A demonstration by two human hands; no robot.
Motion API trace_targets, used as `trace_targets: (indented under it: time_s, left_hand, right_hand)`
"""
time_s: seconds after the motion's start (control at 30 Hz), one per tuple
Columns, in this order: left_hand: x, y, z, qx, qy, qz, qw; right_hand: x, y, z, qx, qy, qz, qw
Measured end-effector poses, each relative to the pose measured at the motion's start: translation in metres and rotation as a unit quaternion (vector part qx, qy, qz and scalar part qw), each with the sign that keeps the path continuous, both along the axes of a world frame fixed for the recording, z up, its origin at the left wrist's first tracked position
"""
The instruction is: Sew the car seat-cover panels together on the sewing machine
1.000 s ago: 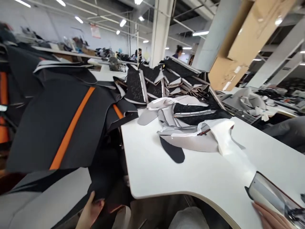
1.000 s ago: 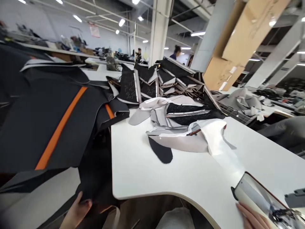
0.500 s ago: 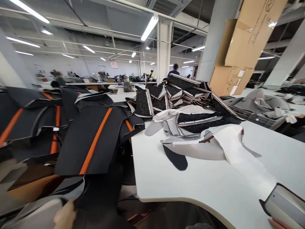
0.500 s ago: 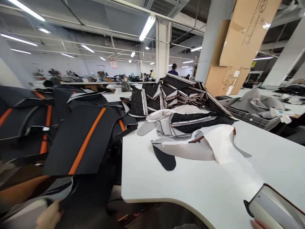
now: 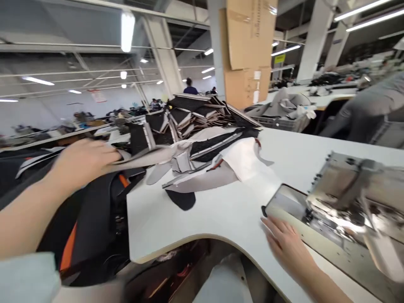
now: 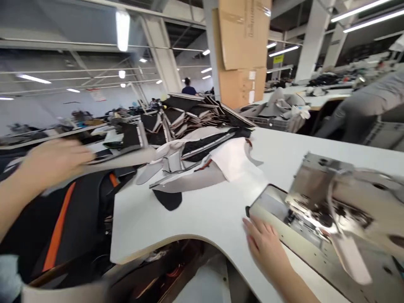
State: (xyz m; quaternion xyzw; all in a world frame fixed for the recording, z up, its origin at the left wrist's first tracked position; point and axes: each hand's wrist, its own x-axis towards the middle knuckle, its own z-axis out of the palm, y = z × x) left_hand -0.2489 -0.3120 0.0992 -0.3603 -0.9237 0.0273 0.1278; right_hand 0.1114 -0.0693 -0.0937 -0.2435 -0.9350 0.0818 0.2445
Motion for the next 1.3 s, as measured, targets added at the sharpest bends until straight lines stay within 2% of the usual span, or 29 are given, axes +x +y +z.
trace_targets:
  time_s: [0.03,0.07,0.1,0.13,0.2,0.27,0.37,0.43,0.47,0.5,0.57,0.63,0.67,0.77,0.8,0.87,0.93,1.03,1.13,1.2,1.3]
  left_hand:
    - [0.026,0.045,-0.014,-0.021,-0.009,-0.061,0.998]
    - [0.054,0.090,-0.029,-0.072,-0.024,-0.182,0.980]
    - [0.084,0.133,-0.044,-0.131,-0.048,-0.321,0.937]
    - [0.112,0.173,-0.057,-0.186,-0.075,-0.446,0.872]
    - [0.162,0.245,-0.074,-0.207,-0.093,-0.540,0.810]
    - [0.196,0.301,-0.080,-0.223,-0.106,-0.605,0.757]
    - [0.219,0.351,-0.087,-0.250,-0.130,-0.687,0.670]
    - [0.220,0.362,-0.098,-0.254,-0.148,-0.721,0.627]
    - [0.218,0.362,-0.105,-0.248,-0.159,-0.730,0.616]
    - [0.215,0.359,-0.112,-0.236,-0.169,-0.734,0.614]
    - [0.203,0.351,-0.122,-0.201,-0.191,-0.726,0.629]
    - [0.180,0.345,-0.122,-0.152,-0.206,-0.693,0.674]
    - [0.163,0.344,-0.118,-0.126,-0.207,-0.664,0.707]
    - [0.090,0.336,-0.103,-0.079,-0.199,-0.529,0.821]
    - [0.063,0.329,-0.098,-0.086,-0.198,-0.481,0.850]
    - [0.016,0.307,-0.094,-0.123,-0.203,-0.409,0.881]
    - [-0.012,0.280,-0.096,-0.159,-0.210,-0.367,0.892]
    - [-0.018,0.256,-0.103,-0.180,-0.221,-0.339,0.897]
    - [-0.007,0.263,-0.101,-0.171,-0.246,-0.333,0.894]
    - [-0.003,0.277,-0.095,-0.151,-0.272,-0.351,0.883]
    - [-0.002,0.294,-0.087,-0.120,-0.321,-0.399,0.850]
  right_hand:
    - [0.000,-0.001,0.004,-0.028,0.012,-0.006,1.000]
    - [0.001,-0.002,0.006,-0.055,0.030,-0.010,0.998]
    - [0.001,-0.002,0.008,-0.078,0.050,-0.020,0.995]
    - [0.001,-0.003,0.009,-0.096,0.071,-0.031,0.992]
    - [0.001,-0.002,0.008,-0.124,0.102,-0.045,0.986]
    - [0.001,0.001,0.008,-0.169,0.130,-0.049,0.976]
    - [0.008,0.008,0.009,-0.222,0.174,-0.084,0.956]
    - [0.013,0.012,0.013,-0.165,0.170,-0.132,0.962]
    - [0.014,0.014,0.015,-0.115,0.153,-0.138,0.972]
    - [0.013,0.016,0.018,-0.067,0.128,-0.122,0.982]
    - [0.003,0.021,0.025,-0.008,0.064,-0.035,0.997]
    - [-0.016,0.030,0.031,0.004,-0.008,0.043,0.999]
    - [-0.026,0.036,0.034,0.000,-0.036,0.053,0.998]
    - [-0.054,0.053,0.037,-0.019,-0.071,0.002,0.997]
    - [-0.059,0.058,0.036,-0.023,-0.070,-0.015,0.997]
    - [-0.061,0.063,0.032,-0.028,-0.064,-0.033,0.997]
    - [-0.056,0.064,0.025,-0.046,-0.040,-0.025,0.998]
    - [-0.044,0.059,0.011,-0.105,0.057,0.000,0.993]
    - [-0.036,0.052,-0.003,-0.119,0.092,-0.010,0.989]
    - [-0.032,0.051,-0.010,-0.066,0.052,0.033,0.996]
    - [-0.025,0.057,-0.020,0.023,-0.008,0.116,0.993]
